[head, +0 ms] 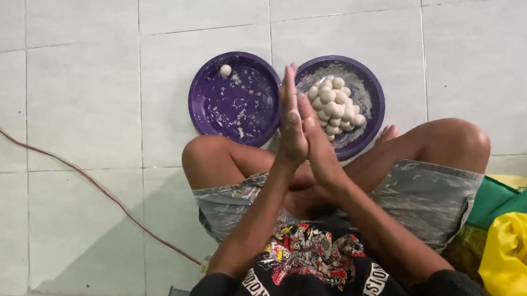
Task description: Rolling small pieces of dough into balls using palms and placing them into a bowl.
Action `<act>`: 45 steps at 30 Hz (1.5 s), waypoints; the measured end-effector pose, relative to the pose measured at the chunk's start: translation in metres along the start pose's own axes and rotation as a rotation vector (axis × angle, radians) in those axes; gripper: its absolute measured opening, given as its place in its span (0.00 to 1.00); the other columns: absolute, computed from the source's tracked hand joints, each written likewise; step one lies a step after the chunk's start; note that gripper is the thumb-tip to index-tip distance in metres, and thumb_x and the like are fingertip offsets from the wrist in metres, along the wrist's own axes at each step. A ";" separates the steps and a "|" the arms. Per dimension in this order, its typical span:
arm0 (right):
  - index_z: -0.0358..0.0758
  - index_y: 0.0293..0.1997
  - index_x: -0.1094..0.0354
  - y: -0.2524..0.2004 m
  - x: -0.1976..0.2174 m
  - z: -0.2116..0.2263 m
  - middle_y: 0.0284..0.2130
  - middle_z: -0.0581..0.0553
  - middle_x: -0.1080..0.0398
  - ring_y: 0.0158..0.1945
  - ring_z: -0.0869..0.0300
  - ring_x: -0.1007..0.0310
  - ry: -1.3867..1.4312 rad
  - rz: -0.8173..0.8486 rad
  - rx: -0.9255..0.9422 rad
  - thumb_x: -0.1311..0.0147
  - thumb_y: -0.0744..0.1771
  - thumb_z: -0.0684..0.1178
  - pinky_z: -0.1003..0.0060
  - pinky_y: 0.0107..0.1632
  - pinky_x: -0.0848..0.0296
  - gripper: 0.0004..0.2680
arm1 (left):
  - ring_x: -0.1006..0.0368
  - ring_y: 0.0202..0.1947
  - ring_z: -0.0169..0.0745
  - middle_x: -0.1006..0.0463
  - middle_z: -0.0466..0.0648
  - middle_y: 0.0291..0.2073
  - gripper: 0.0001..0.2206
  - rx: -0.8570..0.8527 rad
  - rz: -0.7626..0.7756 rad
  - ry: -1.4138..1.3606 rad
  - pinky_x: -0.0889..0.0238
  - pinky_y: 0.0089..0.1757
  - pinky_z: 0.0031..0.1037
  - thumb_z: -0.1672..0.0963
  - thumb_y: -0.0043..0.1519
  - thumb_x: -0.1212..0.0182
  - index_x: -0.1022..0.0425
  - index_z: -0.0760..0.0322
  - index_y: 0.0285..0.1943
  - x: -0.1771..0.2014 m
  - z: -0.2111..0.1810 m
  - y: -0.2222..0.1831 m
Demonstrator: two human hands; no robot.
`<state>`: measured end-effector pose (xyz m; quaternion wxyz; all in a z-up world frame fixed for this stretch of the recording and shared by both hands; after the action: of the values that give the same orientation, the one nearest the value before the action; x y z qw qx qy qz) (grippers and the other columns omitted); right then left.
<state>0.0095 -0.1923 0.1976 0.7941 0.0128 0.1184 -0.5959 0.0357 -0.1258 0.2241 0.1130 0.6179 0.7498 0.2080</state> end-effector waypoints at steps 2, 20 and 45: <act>0.47 0.79 0.61 0.003 0.000 0.054 0.76 0.39 0.57 0.78 0.55 0.61 0.042 -0.045 -0.044 0.69 0.74 0.59 0.54 0.77 0.69 0.22 | 0.63 0.80 0.60 0.58 0.63 0.79 0.38 -0.006 0.003 0.008 0.70 0.74 0.45 0.42 0.70 0.80 0.63 0.71 0.82 -0.002 0.011 -0.003; 0.36 0.69 0.45 -0.001 0.014 0.038 0.63 0.37 0.43 0.66 0.55 0.44 0.151 -0.179 -0.098 0.68 0.70 0.61 0.55 0.66 0.46 0.22 | 0.65 0.80 0.53 0.61 0.57 0.80 0.39 -0.040 0.039 -0.029 0.67 0.72 0.45 0.40 0.69 0.83 0.66 0.65 0.83 -0.009 0.008 -0.011; 0.35 0.78 0.62 -0.001 0.008 0.054 0.77 0.36 0.64 0.80 0.52 0.71 0.081 -0.001 0.250 0.70 0.75 0.50 0.55 0.79 0.75 0.20 | 0.66 0.81 0.51 0.63 0.53 0.81 0.43 -0.012 0.094 -0.111 0.71 0.73 0.48 0.35 0.66 0.88 0.67 0.60 0.85 -0.024 -0.038 -0.003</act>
<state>0.0198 -0.2094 0.2484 0.7807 0.1355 0.0753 -0.6053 0.0216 -0.1558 0.2547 0.1482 0.6622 0.7114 0.1831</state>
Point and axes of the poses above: each hand's wrist, its own y-axis towards the middle knuckle, its own x-axis out of the back of the hand, z = x × y, the point moved 10 cm from there along y, towards the middle knuckle
